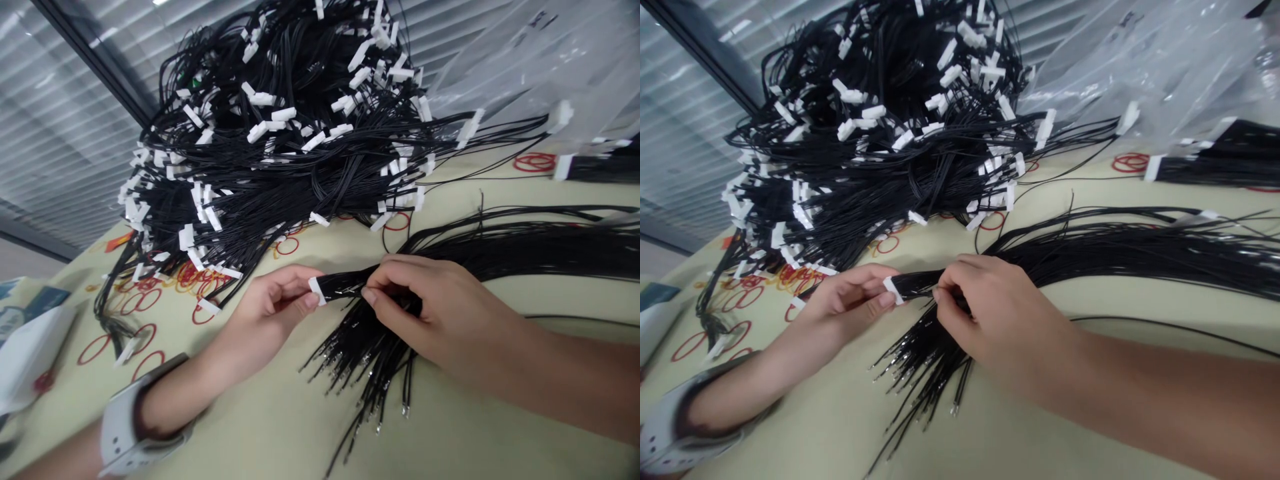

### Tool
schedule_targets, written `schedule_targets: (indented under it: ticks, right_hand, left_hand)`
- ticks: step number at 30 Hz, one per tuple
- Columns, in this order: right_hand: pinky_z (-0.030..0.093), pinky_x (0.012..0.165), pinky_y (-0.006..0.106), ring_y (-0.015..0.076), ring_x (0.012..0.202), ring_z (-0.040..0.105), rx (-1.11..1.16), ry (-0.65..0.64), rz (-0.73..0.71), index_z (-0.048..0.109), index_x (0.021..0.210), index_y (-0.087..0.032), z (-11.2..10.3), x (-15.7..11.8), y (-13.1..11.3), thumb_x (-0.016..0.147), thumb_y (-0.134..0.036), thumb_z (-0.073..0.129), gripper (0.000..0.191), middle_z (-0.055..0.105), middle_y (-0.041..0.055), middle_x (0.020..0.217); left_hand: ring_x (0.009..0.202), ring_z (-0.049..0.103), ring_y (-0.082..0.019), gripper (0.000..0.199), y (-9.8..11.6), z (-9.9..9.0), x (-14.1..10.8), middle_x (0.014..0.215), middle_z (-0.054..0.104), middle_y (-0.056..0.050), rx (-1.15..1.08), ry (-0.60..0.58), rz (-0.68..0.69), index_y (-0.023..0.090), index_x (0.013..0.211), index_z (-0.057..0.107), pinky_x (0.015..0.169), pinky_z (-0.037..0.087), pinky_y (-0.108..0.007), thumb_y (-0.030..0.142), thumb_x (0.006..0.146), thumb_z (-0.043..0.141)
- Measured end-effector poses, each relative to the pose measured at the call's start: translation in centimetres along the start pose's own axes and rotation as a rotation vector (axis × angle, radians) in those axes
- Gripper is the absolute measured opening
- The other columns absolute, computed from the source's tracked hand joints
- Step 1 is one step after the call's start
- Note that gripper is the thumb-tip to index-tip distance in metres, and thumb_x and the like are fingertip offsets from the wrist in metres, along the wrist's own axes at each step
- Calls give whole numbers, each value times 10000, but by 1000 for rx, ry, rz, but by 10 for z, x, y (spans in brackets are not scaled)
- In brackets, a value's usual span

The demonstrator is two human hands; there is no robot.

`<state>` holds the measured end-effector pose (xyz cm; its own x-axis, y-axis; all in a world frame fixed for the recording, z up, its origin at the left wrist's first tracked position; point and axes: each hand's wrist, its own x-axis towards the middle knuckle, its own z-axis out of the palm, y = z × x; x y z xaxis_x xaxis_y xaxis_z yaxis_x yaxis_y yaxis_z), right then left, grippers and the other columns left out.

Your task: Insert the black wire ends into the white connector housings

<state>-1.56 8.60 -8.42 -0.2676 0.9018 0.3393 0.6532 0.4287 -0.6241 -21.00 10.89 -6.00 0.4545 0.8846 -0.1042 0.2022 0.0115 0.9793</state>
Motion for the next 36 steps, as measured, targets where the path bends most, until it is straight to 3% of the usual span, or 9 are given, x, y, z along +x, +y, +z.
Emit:
schedule_targets:
  ticks: [10, 18, 22, 27, 36]
  right_hand:
    - [300, 452, 201, 51, 484, 406, -28, -13, -27, 537, 674, -183, 0, 1, 0, 791, -164, 468, 137, 532, -41, 640]
    - [332, 558, 218, 87, 636, 453, -41, -25, -115, 512, 692, -171, -1, 1, -2, 793, -140, 465, 116, 513, -22, 685]
    - [329, 567, 213, 73, 622, 443, 3, -11, -162, 524, 756, -173, -1, 3, -1, 823, -128, 445, 113, 515, -27, 719]
    - [314, 550, 224, 79, 600, 449, -34, -6, -139, 529, 736, -172, -1, 0, -1, 820, -128, 456, 120, 538, -32, 682]
    - [308, 586, 257, 98, 589, 448, -114, 10, -204, 559, 722, -168, 1, 1, -1, 830, -148, 457, 149, 570, -28, 668]
  left_hand:
    - [666, 516, -26, 100, 2, 1, 0, 724, 607, 54, -6, 6, -23, 161, 869, 589, 588, 375, -84, 85, 825, 541]
    - [692, 538, -37, 86, 0, -1, 0, 754, 622, 37, -14, -2, -30, 164, 886, 589, 622, 394, -95, 114, 829, 549]
    - [743, 556, -49, 97, 0, -1, -1, 795, 646, 14, -5, 8, -38, 144, 897, 583, 663, 405, -101, 93, 822, 549]
    - [671, 555, -42, 132, 2, 1, -1, 724, 635, 38, -26, 16, -10, 147, 881, 594, 592, 402, -98, 49, 800, 557]
    - [674, 571, -88, 129, 3, 3, -2, 736, 641, 11, 18, 13, -27, 156, 890, 617, 598, 427, -156, 89, 783, 589]
